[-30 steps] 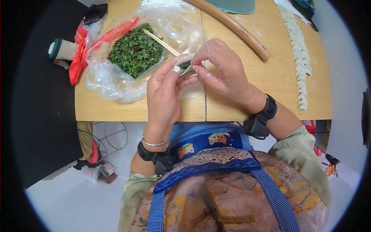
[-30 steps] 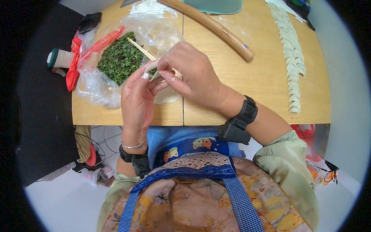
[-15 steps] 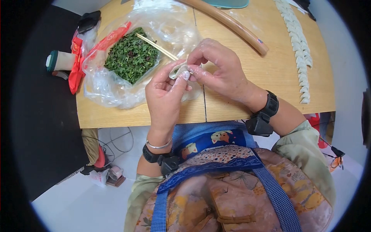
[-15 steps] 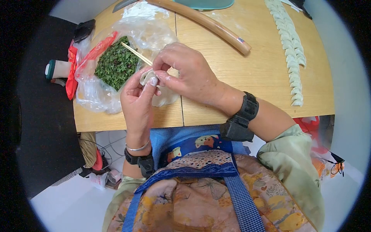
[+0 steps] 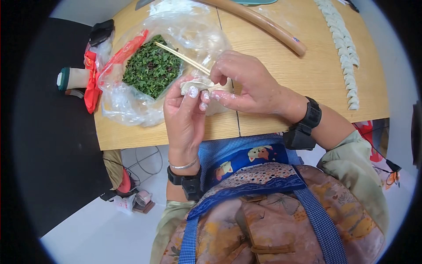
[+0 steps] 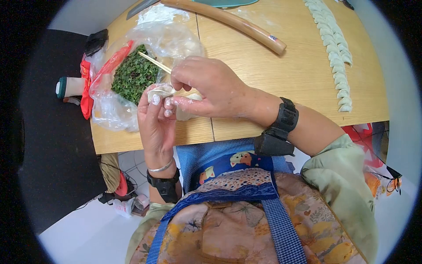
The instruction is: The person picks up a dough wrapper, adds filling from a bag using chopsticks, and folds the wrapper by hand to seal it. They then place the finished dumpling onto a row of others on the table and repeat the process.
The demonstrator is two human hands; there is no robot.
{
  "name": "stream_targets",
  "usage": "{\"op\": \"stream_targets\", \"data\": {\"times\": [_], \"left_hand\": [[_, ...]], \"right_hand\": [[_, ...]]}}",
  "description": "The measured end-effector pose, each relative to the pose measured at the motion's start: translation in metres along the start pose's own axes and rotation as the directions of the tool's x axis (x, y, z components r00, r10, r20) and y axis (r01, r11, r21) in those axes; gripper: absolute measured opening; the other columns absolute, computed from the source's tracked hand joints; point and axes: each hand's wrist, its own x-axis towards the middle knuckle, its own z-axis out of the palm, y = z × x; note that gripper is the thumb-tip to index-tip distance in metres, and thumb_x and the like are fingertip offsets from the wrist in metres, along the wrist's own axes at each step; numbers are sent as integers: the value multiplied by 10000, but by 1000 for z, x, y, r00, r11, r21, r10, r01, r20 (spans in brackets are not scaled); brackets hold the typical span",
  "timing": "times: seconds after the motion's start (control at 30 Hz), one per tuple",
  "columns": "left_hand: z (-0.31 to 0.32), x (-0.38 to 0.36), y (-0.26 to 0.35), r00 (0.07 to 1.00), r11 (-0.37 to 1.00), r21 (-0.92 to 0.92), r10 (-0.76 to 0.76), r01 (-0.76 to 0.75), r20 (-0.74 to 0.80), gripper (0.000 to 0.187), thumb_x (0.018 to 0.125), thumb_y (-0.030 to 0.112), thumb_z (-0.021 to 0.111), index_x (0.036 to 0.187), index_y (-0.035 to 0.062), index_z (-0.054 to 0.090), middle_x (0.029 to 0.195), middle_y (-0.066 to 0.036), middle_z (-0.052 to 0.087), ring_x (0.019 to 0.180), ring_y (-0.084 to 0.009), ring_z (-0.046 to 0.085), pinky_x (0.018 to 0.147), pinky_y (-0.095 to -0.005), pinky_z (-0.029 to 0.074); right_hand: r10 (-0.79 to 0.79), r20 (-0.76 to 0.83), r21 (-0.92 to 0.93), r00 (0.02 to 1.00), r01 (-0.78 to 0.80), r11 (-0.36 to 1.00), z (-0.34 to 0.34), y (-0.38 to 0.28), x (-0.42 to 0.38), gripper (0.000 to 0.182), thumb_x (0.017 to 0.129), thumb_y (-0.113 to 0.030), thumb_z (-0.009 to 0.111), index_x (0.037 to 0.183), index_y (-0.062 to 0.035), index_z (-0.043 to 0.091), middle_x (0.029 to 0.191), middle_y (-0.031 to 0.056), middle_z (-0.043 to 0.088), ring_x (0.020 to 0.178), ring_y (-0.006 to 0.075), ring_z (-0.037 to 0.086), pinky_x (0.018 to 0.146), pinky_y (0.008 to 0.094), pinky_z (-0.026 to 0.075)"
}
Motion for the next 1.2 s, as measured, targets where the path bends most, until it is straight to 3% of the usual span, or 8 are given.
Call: {"op": "stream_targets", "data": {"times": [0.27,0.37,0.67,1.03,1.17,1.2], "left_hand": [[-1,-1,-2,1000,1000,-6,-24,24,14,209,919,53,600,1118,-9,580,940,-73,631,746,-105,560,639,-215,462],[-2,0,-1,999,1000,6,-31,31,14,206,920,50,598,1116,-11,580,948,-74,631,751,-107,564,645,-216,466],[-6,0,-2,998,999,-1,-39,39,44,200,920,54,601,1109,-11,581,971,-75,631,758,-113,571,658,-223,477],[-4,-3,1,999,998,33,-46,45,25,201,911,45,606,1100,-19,587,969,-79,634,760,-113,577,668,-229,480],[-4,-3,-1,996,995,86,-48,41,79,212,898,65,626,1098,7,588,937,-54,632,737,-95,566,633,-209,478],[-3,-3,-1,996,994,99,-44,37,78,203,897,63,626,1088,5,592,922,-52,629,727,-95,560,632,-208,473]], "right_hand": [[-25,50,41,998,23,999,-1,2,-1,156,788,-150,630,823,-28,540,750,104,522,691,264,520,616,357,424],[-32,52,14,998,31,999,-1,2,0,213,820,-237,627,806,-42,542,734,99,554,715,284,565,622,380,453],[-111,47,-7,993,111,994,0,-1,1,120,816,-117,632,890,-28,599,787,136,587,788,336,588,677,405,482],[-32,118,-24,993,35,999,-6,-2,0,214,845,-259,651,838,-61,572,744,94,583,686,317,587,599,404,461],[-56,98,-46,994,61,997,-3,-2,0,222,838,-266,658,857,-61,577,743,99,584,700,315,597,599,404,464],[-81,83,-31,993,84,996,-2,-1,-1,199,828,-214,652,819,-45,547,724,107,543,678,322,558,586,401,439]]}}
